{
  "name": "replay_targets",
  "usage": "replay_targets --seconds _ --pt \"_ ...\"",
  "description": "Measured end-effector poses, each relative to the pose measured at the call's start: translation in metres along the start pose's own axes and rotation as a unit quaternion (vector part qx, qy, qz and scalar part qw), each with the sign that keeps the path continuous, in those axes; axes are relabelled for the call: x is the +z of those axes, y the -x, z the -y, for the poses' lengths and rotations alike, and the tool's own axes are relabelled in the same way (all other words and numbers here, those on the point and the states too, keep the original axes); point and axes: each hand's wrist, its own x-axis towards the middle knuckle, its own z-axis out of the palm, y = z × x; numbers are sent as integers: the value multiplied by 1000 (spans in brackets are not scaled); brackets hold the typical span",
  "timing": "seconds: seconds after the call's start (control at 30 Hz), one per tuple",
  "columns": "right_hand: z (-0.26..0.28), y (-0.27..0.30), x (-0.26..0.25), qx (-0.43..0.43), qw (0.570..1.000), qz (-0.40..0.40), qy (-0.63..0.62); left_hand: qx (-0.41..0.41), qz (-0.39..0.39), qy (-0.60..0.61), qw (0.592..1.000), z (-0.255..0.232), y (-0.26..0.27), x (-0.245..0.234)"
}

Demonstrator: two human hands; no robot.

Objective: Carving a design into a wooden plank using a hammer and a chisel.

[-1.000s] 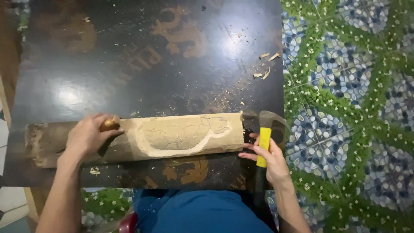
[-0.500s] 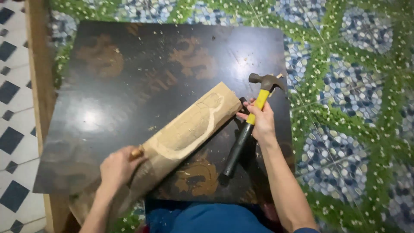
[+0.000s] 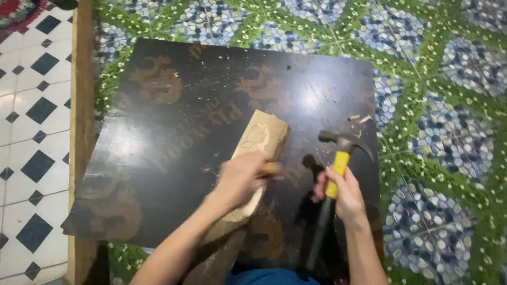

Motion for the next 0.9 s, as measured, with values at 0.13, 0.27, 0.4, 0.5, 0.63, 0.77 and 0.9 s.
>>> replay_targets --seconds 0.13,0.27,0.4,0.5,0.63,0.77,0.9 --pt "-4 12 -24 31 999 -40 18 145 31 -4 989 6 -55 67" --pt "3 23 -29 57 994 -86 25 212 -17 -6 977 23 -77 112" --pt "-9 22 -44 69 992 -109 10 194 4 33 980 34 -92 117" --pt "-10 23 -44 70 991 -115 24 203 21 48 978 47 -104 125" --pt "-9 22 -45 76 990 -112 23 209 -12 67 976 54 -114 141" --pt "-2 24 -39 72 989 -119 44 230 -19 61 971 50 -118 147" --pt "3 25 -34 67 987 -132 55 227 -32 74 970 43 -116 133"
